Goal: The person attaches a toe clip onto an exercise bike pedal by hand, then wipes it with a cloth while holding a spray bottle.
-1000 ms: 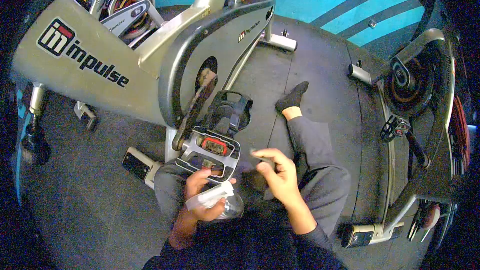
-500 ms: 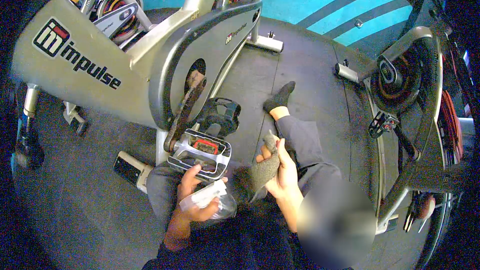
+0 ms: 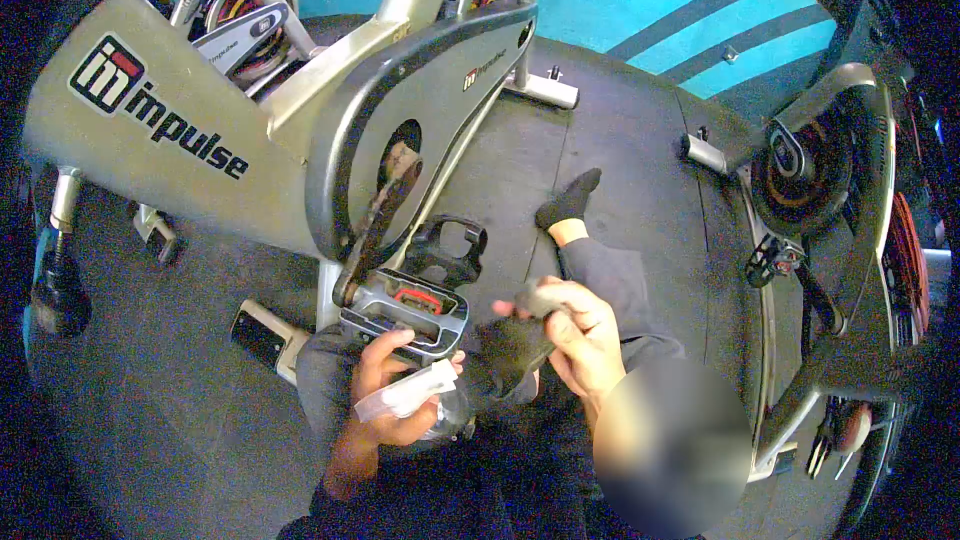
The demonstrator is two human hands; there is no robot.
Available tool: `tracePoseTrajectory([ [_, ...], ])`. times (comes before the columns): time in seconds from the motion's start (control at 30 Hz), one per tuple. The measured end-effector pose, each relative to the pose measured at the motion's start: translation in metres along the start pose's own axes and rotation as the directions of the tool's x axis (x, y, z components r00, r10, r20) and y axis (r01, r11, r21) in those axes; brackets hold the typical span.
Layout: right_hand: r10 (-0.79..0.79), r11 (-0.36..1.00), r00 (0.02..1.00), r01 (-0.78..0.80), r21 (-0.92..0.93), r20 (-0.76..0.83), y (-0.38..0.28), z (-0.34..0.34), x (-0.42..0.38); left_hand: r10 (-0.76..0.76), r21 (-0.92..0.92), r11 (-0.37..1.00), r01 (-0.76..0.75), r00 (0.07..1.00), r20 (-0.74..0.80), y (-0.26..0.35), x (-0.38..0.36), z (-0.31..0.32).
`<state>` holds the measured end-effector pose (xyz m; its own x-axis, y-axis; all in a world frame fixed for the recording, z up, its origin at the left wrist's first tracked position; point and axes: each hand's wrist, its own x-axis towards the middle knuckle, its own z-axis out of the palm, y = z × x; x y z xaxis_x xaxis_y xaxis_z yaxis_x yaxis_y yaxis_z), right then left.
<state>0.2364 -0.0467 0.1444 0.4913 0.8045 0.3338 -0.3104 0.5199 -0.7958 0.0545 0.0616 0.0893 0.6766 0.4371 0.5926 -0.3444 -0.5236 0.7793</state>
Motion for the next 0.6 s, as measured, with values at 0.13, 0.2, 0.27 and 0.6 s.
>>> tracePoseTrajectory([
  [0.13,0.125,0.71,0.905,0.204,-0.673,0.407,-0.031,0.029,0.032,-0.008,-0.148,0.989,0.007,1.0,-0.008,-0.005,-0.007,0.008],
  [0.2,0.152,0.578,0.882,0.287,-0.764,0.447,-0.019,0.041,0.045,-0.018,-0.112,0.994,0.018,1.0,0.003,-0.007,-0.013,0.007],
  [0.27,0.158,0.521,0.875,0.32,-0.792,0.458,-0.012,0.048,0.057,-0.011,-0.161,0.987,0.004,0.999,-0.045,-0.011,-0.015,0.012],
  [0.6,0.167,0.342,0.726,0.592,-0.73,0.667,0.006,0.038,0.088,-0.053,-0.176,0.98,0.087,0.98,0.192,-0.015,-0.019,-0.003],
])
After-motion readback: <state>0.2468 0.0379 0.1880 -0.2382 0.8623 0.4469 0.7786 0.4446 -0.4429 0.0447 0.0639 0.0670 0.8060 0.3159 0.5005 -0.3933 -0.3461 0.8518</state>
